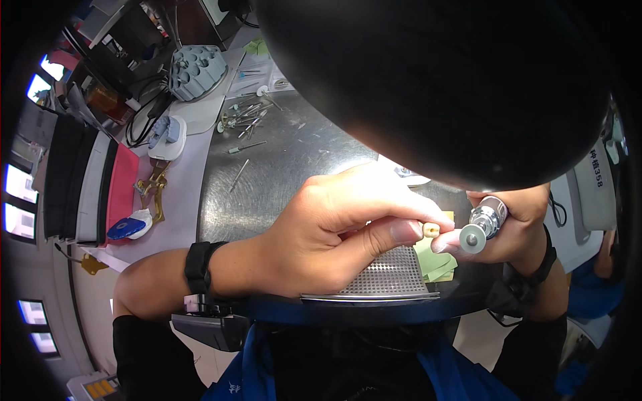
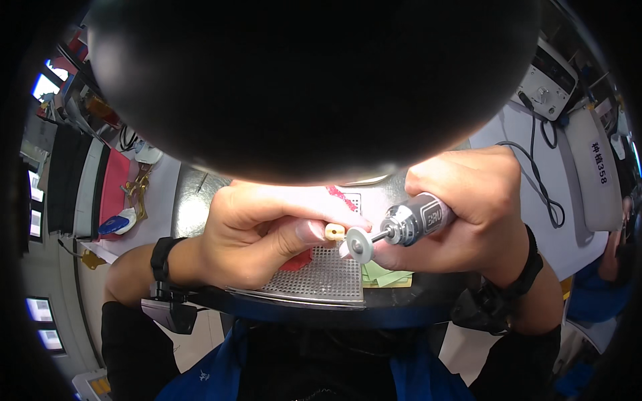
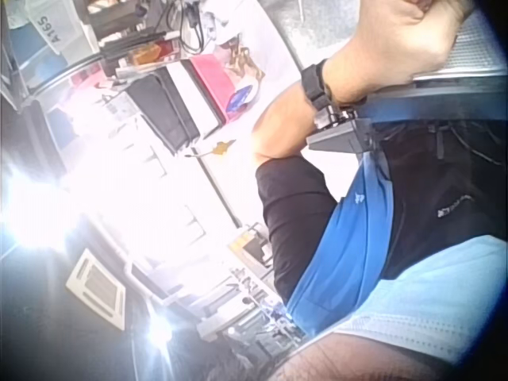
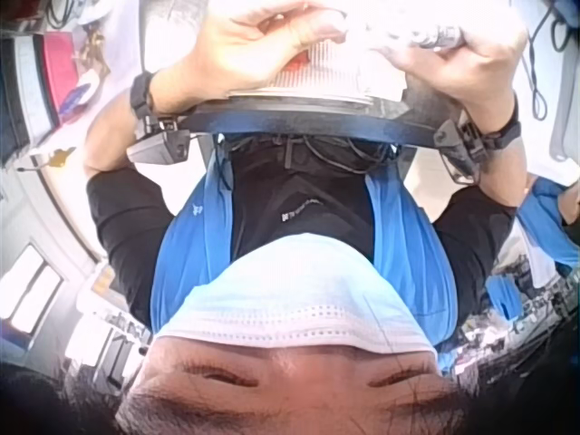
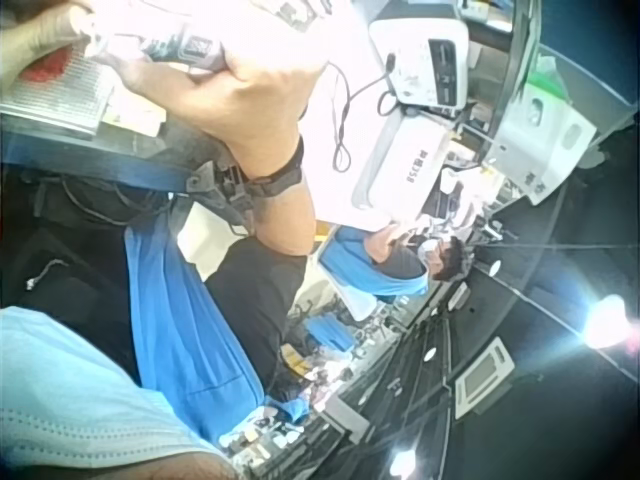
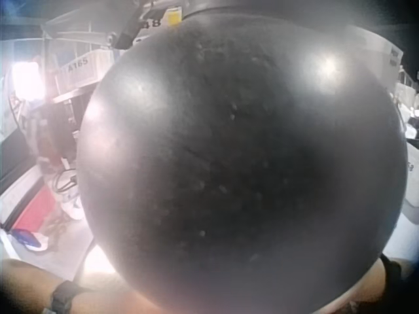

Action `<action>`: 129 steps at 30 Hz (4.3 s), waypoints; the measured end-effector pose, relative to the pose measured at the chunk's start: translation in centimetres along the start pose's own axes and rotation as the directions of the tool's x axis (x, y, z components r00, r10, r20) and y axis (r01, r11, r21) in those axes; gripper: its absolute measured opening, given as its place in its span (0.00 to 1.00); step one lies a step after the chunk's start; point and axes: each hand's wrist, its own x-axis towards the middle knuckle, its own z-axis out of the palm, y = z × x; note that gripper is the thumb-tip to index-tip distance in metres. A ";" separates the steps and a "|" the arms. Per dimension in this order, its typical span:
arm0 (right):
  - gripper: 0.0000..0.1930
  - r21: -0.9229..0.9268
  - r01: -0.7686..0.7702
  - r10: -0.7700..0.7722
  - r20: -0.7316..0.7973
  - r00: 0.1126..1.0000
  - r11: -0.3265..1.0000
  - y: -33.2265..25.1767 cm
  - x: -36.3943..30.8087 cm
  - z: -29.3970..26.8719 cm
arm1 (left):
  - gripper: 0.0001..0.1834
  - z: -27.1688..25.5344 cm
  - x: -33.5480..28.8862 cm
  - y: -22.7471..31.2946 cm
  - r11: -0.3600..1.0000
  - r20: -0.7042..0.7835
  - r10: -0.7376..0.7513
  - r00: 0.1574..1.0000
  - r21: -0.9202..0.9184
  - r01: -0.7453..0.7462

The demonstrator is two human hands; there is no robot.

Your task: Polishing a dental crown using a rotary tool and testing the fit on a model.

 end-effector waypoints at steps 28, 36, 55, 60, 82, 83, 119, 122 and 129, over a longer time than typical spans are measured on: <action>0.20 0.139 -0.039 0.043 -0.022 0.999 0.990 -0.5 0.2 0.6 | 0.14 1.0 -0.2 -0.7 0.979 -0.131 -0.038 0.991 -0.206 0.011; 0.25 -0.061 -0.003 0.008 0.082 0.997 0.998 -0.4 0.7 -0.1 | 0.09 0.7 -0.2 -0.2 0.980 -0.109 -0.092 0.990 -0.185 0.071; 0.25 -0.117 -0.005 0.017 0.103 0.995 0.993 -1.1 0.9 0.1 | 0.08 0.8 -0.4 -0.6 0.989 -0.096 -0.094 0.991 -0.121 0.082; 0.25 -0.151 0.019 -0.002 0.112 0.994 0.988 -0.9 0.7 -0.2 | 0.08 0.7 -0.4 -0.3 0.979 -0.094 -0.127 0.987 -0.170 0.110; 0.25 -0.206 0.062 -0.050 0.062 0.997 0.977 -1.0 0.5 0.1 | 0.08 0.7 -0.4 -0.6 0.982 -0.082 -0.100 0.992 -0.168 0.085; 0.25 -0.205 0.061 -0.050 0.061 0.997 0.977 -1.0 0.6 0.2 | 0.08 0.7 -0.4 -0.5 0.982 -0.082 -0.101 0.991 -0.167 0.086; 0.23 -0.190 0.051 -0.037 0.074 0.997 0.981 -0.9 0.6 0.3 | 0.09 0.7 -0.5 -0.5 0.980 -0.094 -0.139 0.986 -0.155 0.123; 0.24 -0.180 -0.009 0.019 0.054 0.998 0.984 -1.2 0.6 0.2 | 0.07 0.0 -0.3 0.0 0.985 0.002 -0.107 0.994 -0.135 0.106; 0.24 -0.186 -0.009 0.021 0.062 0.998 0.982 -1.1 0.9 0.1 | 0.08 0.7 -0.4 -0.4 0.982 -0.083 -0.104 0.991 -0.167 0.089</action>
